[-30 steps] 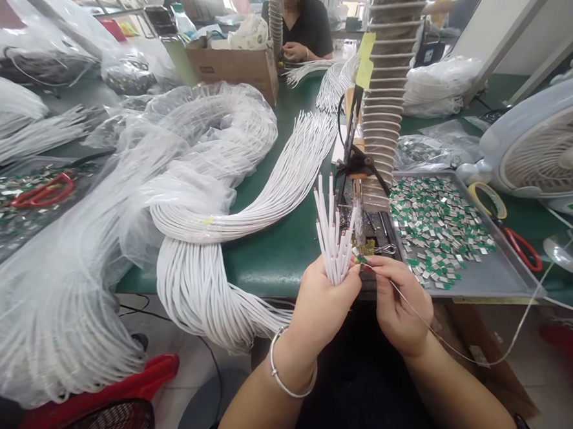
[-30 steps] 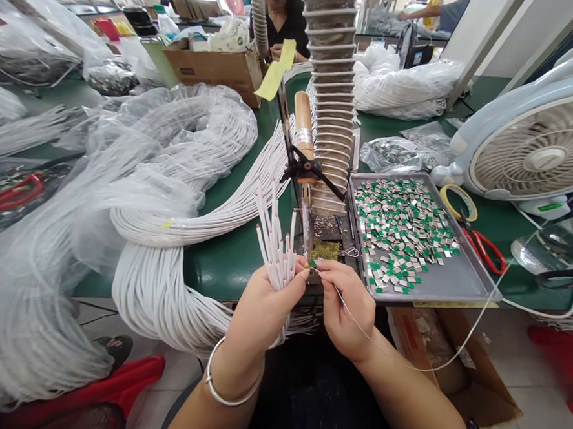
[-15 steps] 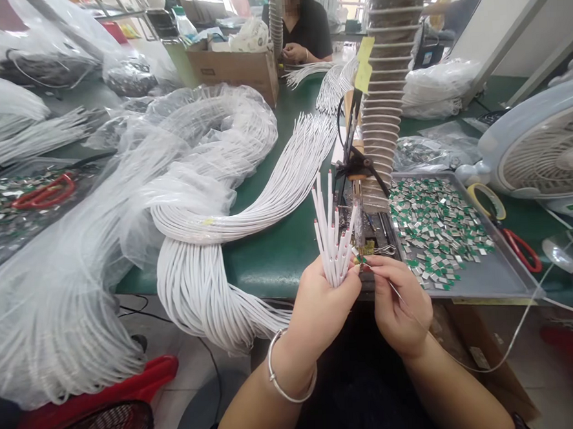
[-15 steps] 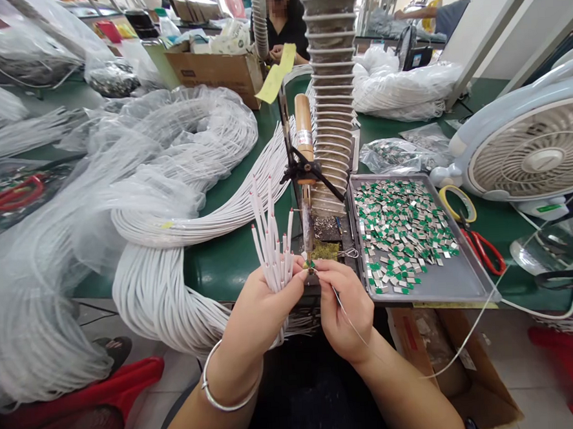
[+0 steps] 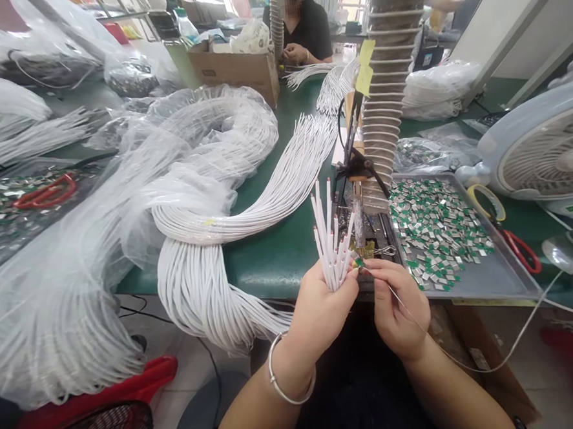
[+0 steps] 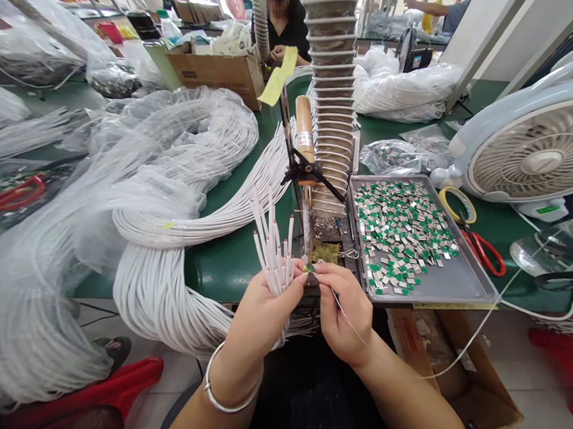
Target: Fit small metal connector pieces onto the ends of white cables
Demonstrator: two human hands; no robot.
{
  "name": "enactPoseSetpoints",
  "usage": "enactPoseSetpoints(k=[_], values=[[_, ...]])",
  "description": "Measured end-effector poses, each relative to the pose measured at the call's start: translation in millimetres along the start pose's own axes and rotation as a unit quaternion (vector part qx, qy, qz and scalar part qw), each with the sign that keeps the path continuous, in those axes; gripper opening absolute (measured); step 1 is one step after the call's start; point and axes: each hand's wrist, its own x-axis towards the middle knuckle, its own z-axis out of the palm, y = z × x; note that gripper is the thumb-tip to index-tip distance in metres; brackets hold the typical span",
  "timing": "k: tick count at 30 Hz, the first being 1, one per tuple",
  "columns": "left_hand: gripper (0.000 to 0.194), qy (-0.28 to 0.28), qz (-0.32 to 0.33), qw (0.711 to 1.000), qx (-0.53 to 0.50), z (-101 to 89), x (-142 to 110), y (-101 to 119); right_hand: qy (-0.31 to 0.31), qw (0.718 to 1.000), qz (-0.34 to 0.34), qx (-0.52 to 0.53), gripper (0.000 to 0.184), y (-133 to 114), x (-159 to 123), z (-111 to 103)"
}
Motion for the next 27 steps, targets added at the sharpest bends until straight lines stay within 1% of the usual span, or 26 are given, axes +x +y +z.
enactPoseSetpoints(k=[3,6,11,13,16,18,20,23,25,27], values=[[0.01,-0.006,-0.002,1.0,-0.01,-0.8,-2,-8,-0.013,1.0,0.003,-0.002,0.022,-1,-2,-3],[0.014,-0.017,0.01,1.0,-0.016,-1.5,-6,-17,-0.026,1.0,0.008,0.011,0.021,-3,-5,-6],[0.023,-0.046,0.014,0.999,0.022,-2.4,-13,-25,-0.043,0.999,0.022,0.025,0.022,-3,-12,-12],[0.024,-0.035,0.011,0.999,0.033,-2.8,-17,-26,-0.045,0.998,0.032,0.022,0.023,-2,-15,-16],[0.023,0.0,0.015,0.999,0.034,-4.9,-22,-28,-0.041,0.998,0.046,0.008,0.024,0,-18,-24],[0.024,-0.001,0.022,0.999,0.044,-7.6,-24,-28,-0.037,0.998,0.052,-0.012,0.025,3,-16,-31],[0.029,-0.033,0.022,0.998,0.055,-11.4,-24,-29,-0.032,0.997,0.054,-0.046,0.024,8,-11,-39],[0.039,-0.106,0.006,0.994,0.036,-17.9,-18,-32,-0.032,0.989,0.062,-0.127,0.019,25,3,-55],[0.037,-0.14,-0.008,0.99,0.004,-22.3,-13,-35,-0.039,0.977,0.078,-0.194,0.019,43,14,-70],[0.034,-0.162,-0.009,0.987,-0.024,-26.2,-8,-38,-0.047,0.956,0.097,-0.274,0.021,67,23,-88]])
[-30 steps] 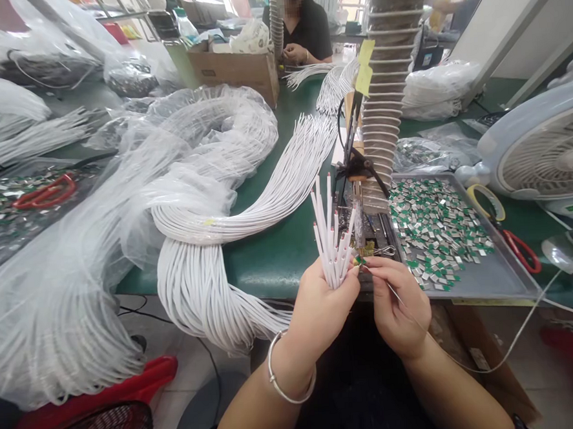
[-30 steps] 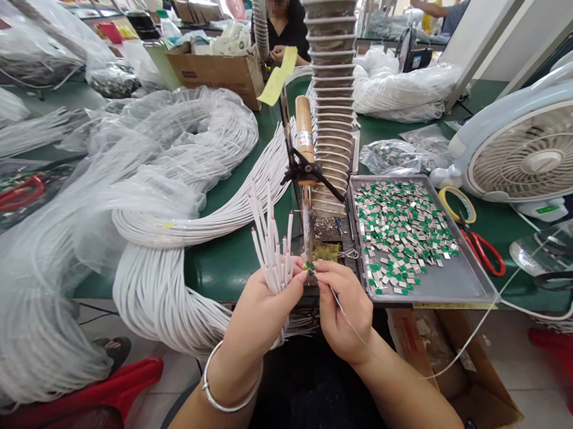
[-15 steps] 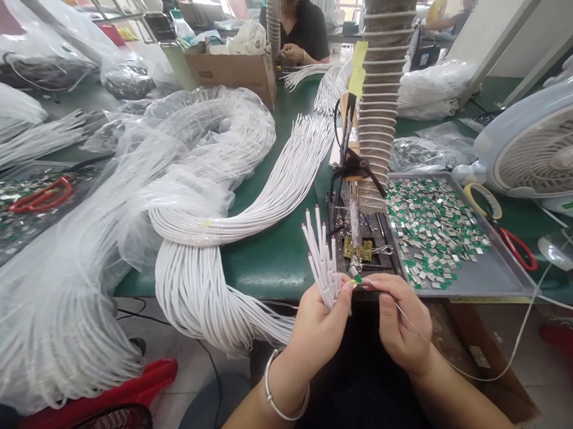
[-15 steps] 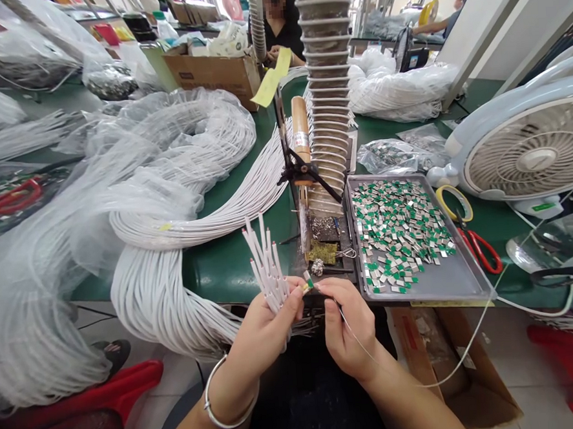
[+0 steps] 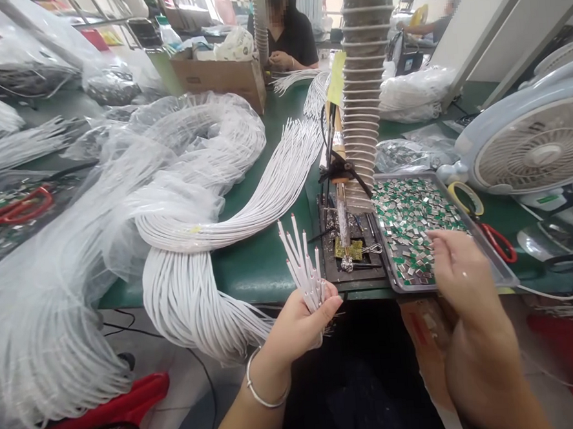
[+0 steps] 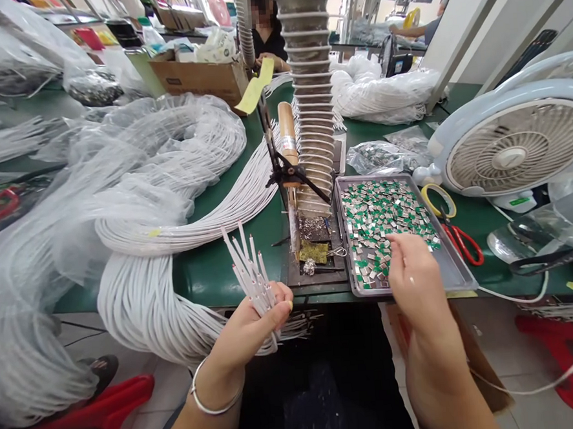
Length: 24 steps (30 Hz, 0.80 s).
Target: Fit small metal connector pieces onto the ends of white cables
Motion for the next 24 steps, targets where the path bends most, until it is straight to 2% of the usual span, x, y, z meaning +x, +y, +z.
enactPoseSetpoints(k=[3,5,7,11,16,24], values=[[0.03,-0.029,0.019,0.999,-0.012,-5.7,1,-4,-0.019,0.993,0.042,-0.11,0.025,43,16,-3],[0.027,-0.04,0.024,0.999,-0.007,-7.8,0,-5,-0.073,0.983,0.066,-0.158,0.028,64,23,-1],[0.023,-0.046,0.022,0.999,-0.005,-9.0,-2,-7,-0.123,0.974,0.067,-0.18,0.03,72,26,3],[0.022,-0.043,0.024,0.999,-0.022,-8.7,-2,-11,-0.162,0.971,0.043,-0.172,0.031,61,26,11],[0.025,0.007,0.012,0.996,-0.092,-4.2,2,-19,-0.201,0.965,0.035,-0.163,0.032,35,22,13],[0.02,0.0,0.024,0.992,-0.125,-2.0,1,-28,-0.238,0.967,-0.044,-0.077,0.029,9,17,13]])
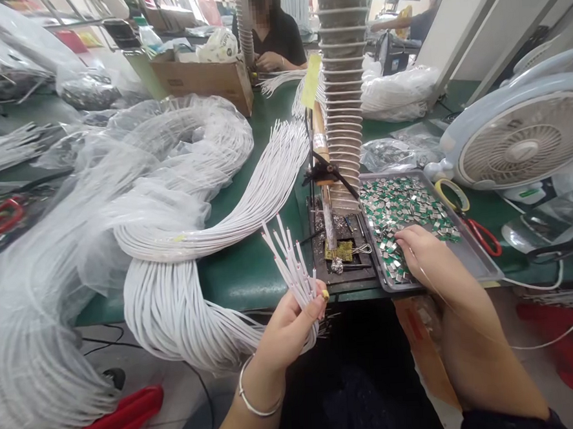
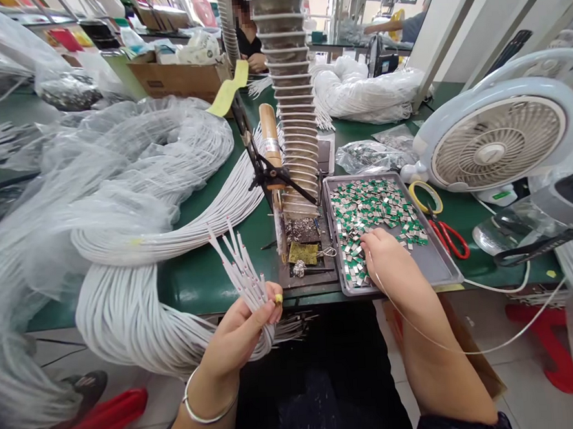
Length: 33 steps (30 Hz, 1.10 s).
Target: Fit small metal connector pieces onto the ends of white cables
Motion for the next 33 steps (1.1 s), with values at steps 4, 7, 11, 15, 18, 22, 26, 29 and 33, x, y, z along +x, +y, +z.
enactPoseSetpoints(k=[4,7,11,15,18,22,26,29,33], values=[[0.017,-0.009,0.0,1.0,-0.007,-1.0,-1,0,0.009,0.999,-0.026,0.036,0.028,-7,-2,-5],[0.016,-0.015,-0.002,1.0,-0.012,-1.9,-1,-1,0.053,0.996,-0.033,0.071,0.025,-8,-5,-8],[0.015,-0.018,0.009,1.0,-0.01,-4.2,-2,-2,0.136,0.988,-0.017,0.069,0.022,-5,-9,-10],[0.015,-0.025,0.019,1.0,-0.003,-6.6,-2,-4,0.146,0.986,-0.013,0.077,0.018,-6,-11,-9],[0.016,-0.023,0.02,1.0,-0.004,-6.7,-1,-5,0.136,0.987,-0.019,0.088,0.017,-10,-10,-8],[0.022,0.015,0.01,1.0,-0.004,-3.6,0,-3,0.123,0.988,-0.034,0.088,0.015,-18,-6,-4],[0.025,0.035,-0.004,0.999,-0.012,-0.3,1,-2,0.073,0.995,-0.036,0.057,0.014,-22,-2,2],[0.024,0.022,0.01,0.999,-0.028,0.3,1,-2,0.055,0.998,-0.029,0.018,0.015,-23,-1,6],[0.026,0.009,0.027,0.999,-0.037,-0.2,1,-3,0.068,0.997,-0.042,-0.011,0.017,-23,-2,6]])
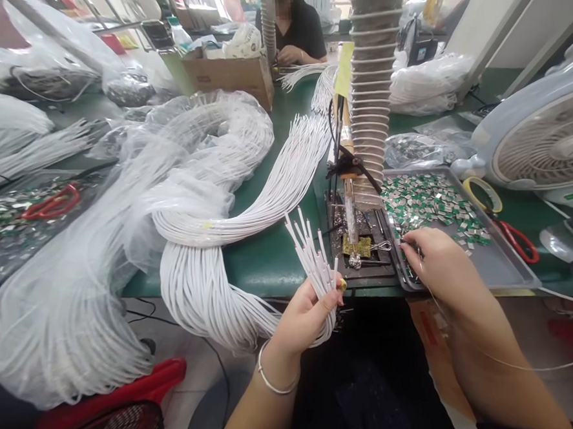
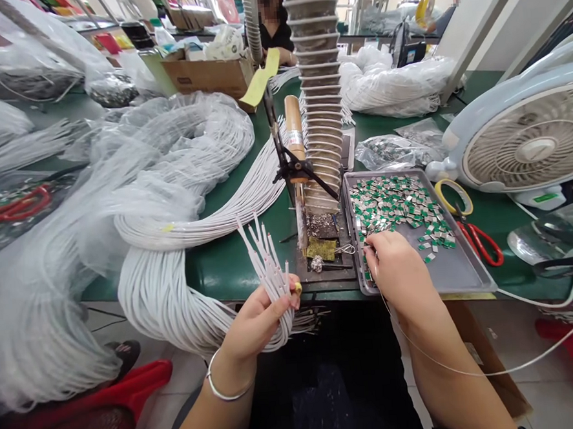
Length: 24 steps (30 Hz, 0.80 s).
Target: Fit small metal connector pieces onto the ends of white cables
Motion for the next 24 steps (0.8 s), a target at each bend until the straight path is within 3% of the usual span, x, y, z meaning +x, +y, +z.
enactPoseSetpoints(k=[6,12,19,24], values=[[0.035,0.007,-0.017,0.999,-0.028,1.7,1,1,0.081,0.997,-0.012,0.002,0.016,-2,-3,-2],[0.028,0.019,-0.047,0.998,-0.043,5.9,2,4,0.127,0.99,-0.02,0.053,0.015,-7,-7,-6],[0.024,0.016,-0.035,0.999,-0.014,5.5,3,3,0.146,0.983,0.007,0.111,0.011,-17,-16,-13],[0.019,0.011,-0.024,1.0,-0.007,7.1,3,4,0.151,0.971,0.068,0.175,0.007,-31,-25,-15]])
